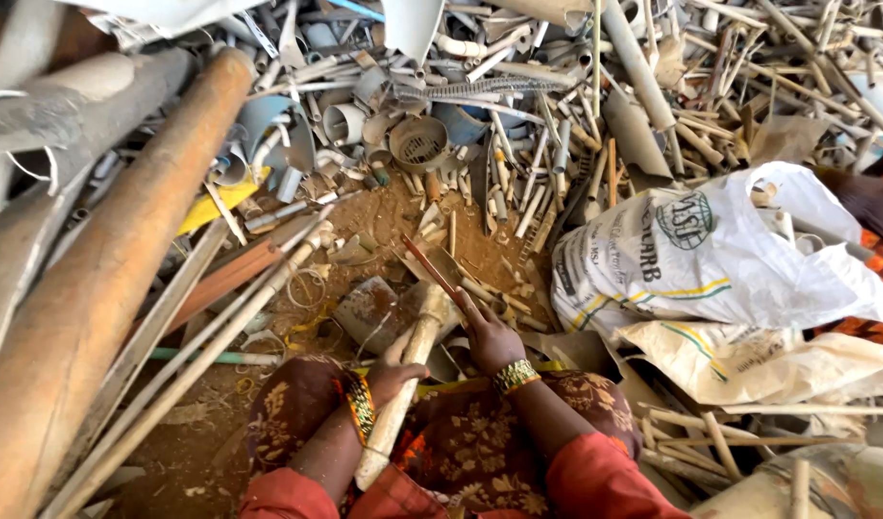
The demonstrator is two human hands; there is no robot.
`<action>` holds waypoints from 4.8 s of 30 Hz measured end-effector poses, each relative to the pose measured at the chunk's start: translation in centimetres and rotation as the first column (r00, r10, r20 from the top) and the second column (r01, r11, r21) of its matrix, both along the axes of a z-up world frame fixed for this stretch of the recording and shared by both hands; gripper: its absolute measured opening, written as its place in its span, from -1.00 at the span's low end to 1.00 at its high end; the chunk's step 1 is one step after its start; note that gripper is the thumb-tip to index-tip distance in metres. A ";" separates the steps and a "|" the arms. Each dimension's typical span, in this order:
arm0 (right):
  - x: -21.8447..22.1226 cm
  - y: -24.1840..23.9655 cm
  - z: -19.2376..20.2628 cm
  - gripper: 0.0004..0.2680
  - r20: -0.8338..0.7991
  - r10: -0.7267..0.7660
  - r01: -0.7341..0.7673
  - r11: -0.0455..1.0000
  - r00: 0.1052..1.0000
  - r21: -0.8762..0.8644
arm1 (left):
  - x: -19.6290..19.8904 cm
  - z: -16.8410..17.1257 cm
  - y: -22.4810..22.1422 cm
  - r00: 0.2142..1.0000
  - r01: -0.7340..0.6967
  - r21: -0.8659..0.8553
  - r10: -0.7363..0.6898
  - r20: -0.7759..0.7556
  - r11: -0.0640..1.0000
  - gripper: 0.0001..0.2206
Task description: The person processes plastic pipe segments by hitting them with a piece of wood and cleaning out debris.
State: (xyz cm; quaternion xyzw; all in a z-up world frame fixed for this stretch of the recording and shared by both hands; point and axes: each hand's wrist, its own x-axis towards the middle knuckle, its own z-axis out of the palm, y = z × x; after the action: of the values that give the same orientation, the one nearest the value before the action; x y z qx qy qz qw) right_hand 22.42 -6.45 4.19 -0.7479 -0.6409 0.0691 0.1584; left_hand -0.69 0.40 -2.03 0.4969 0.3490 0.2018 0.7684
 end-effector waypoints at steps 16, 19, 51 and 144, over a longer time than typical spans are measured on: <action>-3.3 -0.3 1.7 -0.52 0.043 0.005 -0.003 0.999 0.999 -0.055 | -0.1 -2.3 1.2 0.976 0.015 0.529 -0.127 0.176 0.848 -0.23; -3.3 0.6 2.1 -0.52 -0.032 -0.138 0.130 0.973 0.990 -0.193 | -0.1 -2.7 1.3 0.980 0.112 0.067 -0.099 -0.174 0.991 -0.21; -2.2 -0.7 -0.2 -0.59 -0.003 0.123 -0.123 0.992 0.992 0.017 | -0.9 -0.1 1.2 0.994 0.068 -0.132 -0.078 -0.071 0.989 -0.22; -4.5 -1.0 5.1 -0.37 0.121 0.058 -0.008 0.925 0.991 -0.379 | 1.2 -1.9 -0.1 0.860 0.048 0.345 0.136 -0.491 0.937 -0.18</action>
State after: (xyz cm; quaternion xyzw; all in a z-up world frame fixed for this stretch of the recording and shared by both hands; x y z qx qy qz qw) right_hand 17.91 -7.40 9.28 -0.7564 -0.6371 0.1448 -0.0320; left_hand 0.48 0.30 -3.97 0.6510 0.5094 0.1397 0.5452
